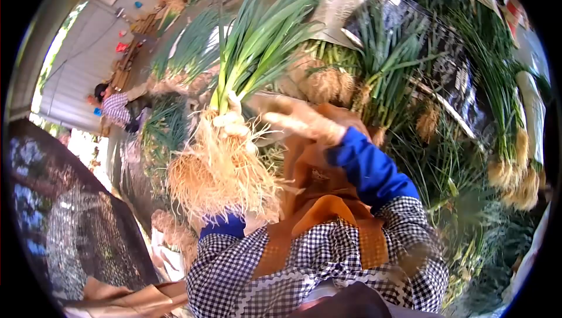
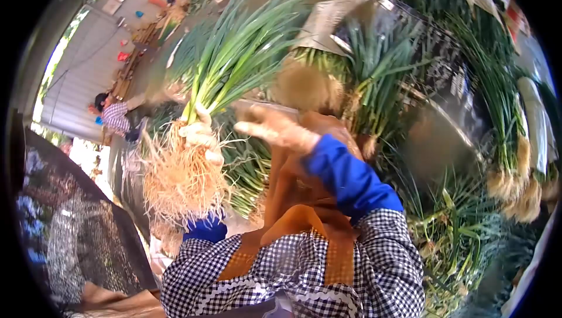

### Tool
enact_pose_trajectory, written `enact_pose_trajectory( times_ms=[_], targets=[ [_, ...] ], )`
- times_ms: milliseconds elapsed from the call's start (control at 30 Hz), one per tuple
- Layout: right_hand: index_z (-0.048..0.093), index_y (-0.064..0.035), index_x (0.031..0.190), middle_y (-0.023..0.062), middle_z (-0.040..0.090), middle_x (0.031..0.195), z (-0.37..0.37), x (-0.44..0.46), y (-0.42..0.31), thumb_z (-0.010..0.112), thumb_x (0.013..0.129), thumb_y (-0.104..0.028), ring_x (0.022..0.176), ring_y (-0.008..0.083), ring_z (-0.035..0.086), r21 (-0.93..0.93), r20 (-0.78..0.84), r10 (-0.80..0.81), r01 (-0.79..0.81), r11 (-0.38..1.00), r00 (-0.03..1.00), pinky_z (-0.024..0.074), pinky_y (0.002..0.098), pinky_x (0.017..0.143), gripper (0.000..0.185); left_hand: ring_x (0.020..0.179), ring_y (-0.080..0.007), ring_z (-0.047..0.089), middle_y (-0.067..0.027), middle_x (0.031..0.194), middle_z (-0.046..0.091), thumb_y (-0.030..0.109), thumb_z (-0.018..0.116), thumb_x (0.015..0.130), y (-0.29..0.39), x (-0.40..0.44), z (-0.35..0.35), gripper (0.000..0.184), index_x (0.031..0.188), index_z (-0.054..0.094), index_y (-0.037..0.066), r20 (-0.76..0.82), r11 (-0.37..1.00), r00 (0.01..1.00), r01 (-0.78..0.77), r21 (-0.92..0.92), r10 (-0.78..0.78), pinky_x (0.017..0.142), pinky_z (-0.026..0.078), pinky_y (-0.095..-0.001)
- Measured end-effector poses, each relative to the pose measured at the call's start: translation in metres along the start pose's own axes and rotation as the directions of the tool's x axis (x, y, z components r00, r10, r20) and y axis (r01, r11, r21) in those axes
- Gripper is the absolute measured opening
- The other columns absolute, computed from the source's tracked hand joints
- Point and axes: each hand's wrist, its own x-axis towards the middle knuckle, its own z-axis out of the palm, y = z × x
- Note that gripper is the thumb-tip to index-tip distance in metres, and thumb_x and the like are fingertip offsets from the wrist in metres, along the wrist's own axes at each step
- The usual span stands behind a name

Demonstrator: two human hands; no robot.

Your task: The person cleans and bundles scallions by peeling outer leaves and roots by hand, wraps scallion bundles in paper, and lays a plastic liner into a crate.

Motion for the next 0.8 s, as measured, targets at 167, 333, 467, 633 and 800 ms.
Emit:
enact_pose_trajectory(
  times_ms=[167,333,467,633,800],
  targets=[
    [0.061,-0.0061,0.086,0.0007,0.059,0.072,0.029,0.011,0.033,0.05,0.093,-0.033,0.06,0.007,0.046,0.48,0.317,-0.135,-0.036,0.876,0.939,0.0388,0.0216,0.059,0.03,0.093,-0.0215,0.059,-0.0136,0.107,0.059,0.014,0.05,0.082,0.022,-0.033,-0.013,0.037,0.117,0.05,0.0,-0.089,0.994,0.99,-0.105,0.032,0.108,0.085,0.049,-0.0328],
    [0.058,-0.0031,0.097,0.0098,0.062,0.087,0.03,0.08,0.062,0.057,0.087,-0.037,0.072,0.0162,0.055,-0.11,-0.068,0.057,-0.064,0.992,0.996,0.0461,0.0266,0.066,0.036,0.094,-0.0228,0.059,-0.0146,0.109,0.059,0.016,0.052,0.081,0.033,-0.063,-0.028,0.042,0.119,0.048,0.001,-0.178,0.983,0.967,-0.177,0.043,0.182,0.086,0.048,-0.0341],
    [0.041,-0.0034,0.122,0.019,0.053,0.117,0.039,0.112,0.072,0.061,0.084,-0.035,0.099,0.0329,0.057,-0.129,0.284,-0.036,0.076,0.989,0.958,0.0486,0.0399,0.08,0.053,0.094,-0.0239,0.059,-0.0154,0.11,0.058,0.018,0.053,0.08,0.044,-0.085,-0.044,0.046,0.122,0.047,0.001,-0.225,0.967,0.94,-0.248,0.065,0.256,0.087,0.048,-0.0351],
    [0.057,-0.0028,0.101,0.0153,0.063,0.096,-0.08,0.086,0.158,0.05,0.088,-0.039,0.085,0.0258,0.061,-0.197,-0.23,0.094,-0.141,0.97,0.969,0.0484,0.0337,0.074,0.039,0.095,-0.0253,0.059,-0.0164,0.112,0.057,0.02,0.055,0.078,0.067,-0.112,-0.084,0.05,0.124,0.045,0.002,-0.267,0.934,0.895,-0.343,0.102,0.358,0.088,0.048,-0.0364],
    [0.065,-0.0035,0.08,0.0086,0.061,0.063,-0.185,0.049,0.193,0.051,0.088,-0.036,0.059,0.018,0.057,-0.632,-0.34,0.317,-0.465,0.62,0.885,0.042,0.0306,0.058,0.036,0.096,-0.0266,0.059,-0.0175,0.114,0.057,0.022,0.057,0.077,0.095,-0.144,-0.134,0.055,0.127,0.044,0.003,-0.257,0.895,0.858,-0.417,0.157,0.445,0.089,0.048,-0.0377]
  ],
)
